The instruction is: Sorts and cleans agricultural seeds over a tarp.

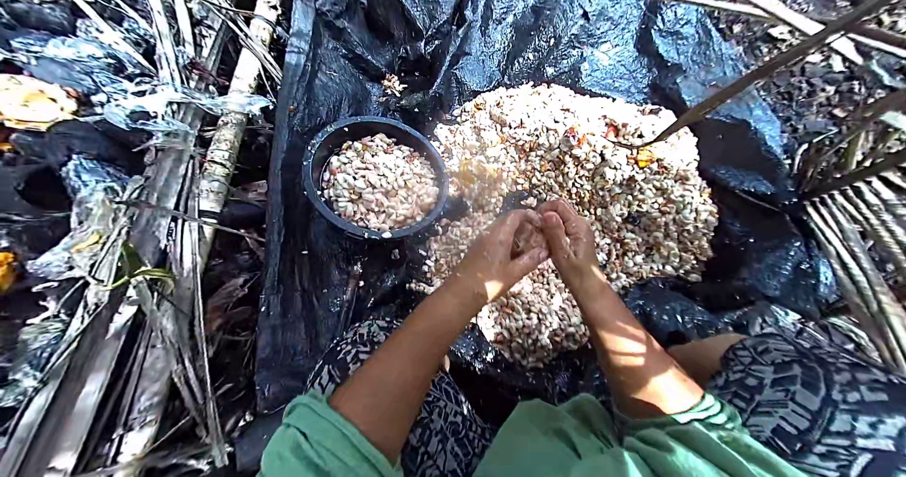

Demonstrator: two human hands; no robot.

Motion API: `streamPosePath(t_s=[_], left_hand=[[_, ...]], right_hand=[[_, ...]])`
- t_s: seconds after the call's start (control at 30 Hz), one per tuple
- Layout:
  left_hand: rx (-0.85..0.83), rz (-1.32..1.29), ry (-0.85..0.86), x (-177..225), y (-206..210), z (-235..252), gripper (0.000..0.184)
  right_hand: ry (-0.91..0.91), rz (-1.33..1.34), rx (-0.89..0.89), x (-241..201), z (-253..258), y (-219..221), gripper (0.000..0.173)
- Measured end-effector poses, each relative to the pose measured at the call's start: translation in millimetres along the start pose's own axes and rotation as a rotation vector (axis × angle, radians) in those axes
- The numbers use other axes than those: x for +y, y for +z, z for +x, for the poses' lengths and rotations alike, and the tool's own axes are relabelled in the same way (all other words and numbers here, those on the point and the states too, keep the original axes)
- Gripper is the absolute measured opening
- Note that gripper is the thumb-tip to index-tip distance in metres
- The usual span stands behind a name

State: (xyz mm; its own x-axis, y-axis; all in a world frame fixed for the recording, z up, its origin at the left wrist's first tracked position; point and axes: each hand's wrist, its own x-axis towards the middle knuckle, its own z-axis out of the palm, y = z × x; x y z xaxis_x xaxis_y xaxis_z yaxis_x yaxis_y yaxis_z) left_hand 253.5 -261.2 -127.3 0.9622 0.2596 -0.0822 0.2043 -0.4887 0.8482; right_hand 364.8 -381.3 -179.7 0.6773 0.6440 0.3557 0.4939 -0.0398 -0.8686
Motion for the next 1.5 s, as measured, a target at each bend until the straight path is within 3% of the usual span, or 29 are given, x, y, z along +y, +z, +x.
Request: streamPosePath(t_s=[0.1, 0.33, 0.5, 0.63, 0.7, 0.83, 0.97, 1.13, 1.27, 1.37, 1.43, 1.5], left_hand=[[0.011, -0.064, 0.028, -5.7, 0.8, -3.5, 0.052], [0.160, -0.041, 0.060, -18.8, 17.0, -13.1, 0.054], [0.203, -0.083, 0.083, -29.0, 18.5, -14.4, 0.056], [0.299, -0.021, 0.043, -26.8, 16.5, -11.7, 0.038], [0.292, 0.024, 0.014, -27.4, 14.0, -9.6, 0.039], [0.227, 0.037, -0.020, -32.0, 8.5, -6.4, 0.047], [0.298, 0.240, 0.208, -38.2, 14.6, -8.7, 0.061], [0.364, 0.400, 0.354, -40.3, 19.6, -6.6, 0.044], [0.440, 0.426, 0.358, -38.2, 20.6, -6.2, 0.031], [0.410, 0.393, 0.290, -38.1, 19.4, -5.1, 0.038], [0.370, 0.399, 0.232, -35.6, 20.5, -6.4, 0.057], [0.346, 0.388, 0.175, -32.3, 21.0, -8.0, 0.063]], right_hand=[[-0.055, 0.184, -0.018, 5.3, -3.4, 8.3, 0.077], [0.132, 0.589, 0.068, 0.2, -15.0, 41.0, 0.070], [0.158, 0.658, 0.054, -3.4, -15.7, 47.4, 0.069], [0.265, 0.706, 0.071, -15.9, -18.8, 52.1, 0.057], [0.347, 0.698, 0.053, -19.2, -20.6, 52.1, 0.052], [0.509, 0.699, -0.035, -14.7, -9.8, 43.7, 0.063], [0.577, 0.643, -0.072, -9.1, -7.2, 35.2, 0.067], [0.534, 0.809, -0.043, -13.9, -14.3, 42.5, 0.060], [0.567, 0.923, -0.090, -22.9, -20.5, 42.7, 0.060], [0.556, 0.921, -0.074, -21.0, -18.8, 45.0, 0.062], [0.579, 0.900, -0.029, -19.3, -18.3, 43.4, 0.063], [0.553, 0.915, -0.038, -16.6, -19.2, 39.5, 0.066]])
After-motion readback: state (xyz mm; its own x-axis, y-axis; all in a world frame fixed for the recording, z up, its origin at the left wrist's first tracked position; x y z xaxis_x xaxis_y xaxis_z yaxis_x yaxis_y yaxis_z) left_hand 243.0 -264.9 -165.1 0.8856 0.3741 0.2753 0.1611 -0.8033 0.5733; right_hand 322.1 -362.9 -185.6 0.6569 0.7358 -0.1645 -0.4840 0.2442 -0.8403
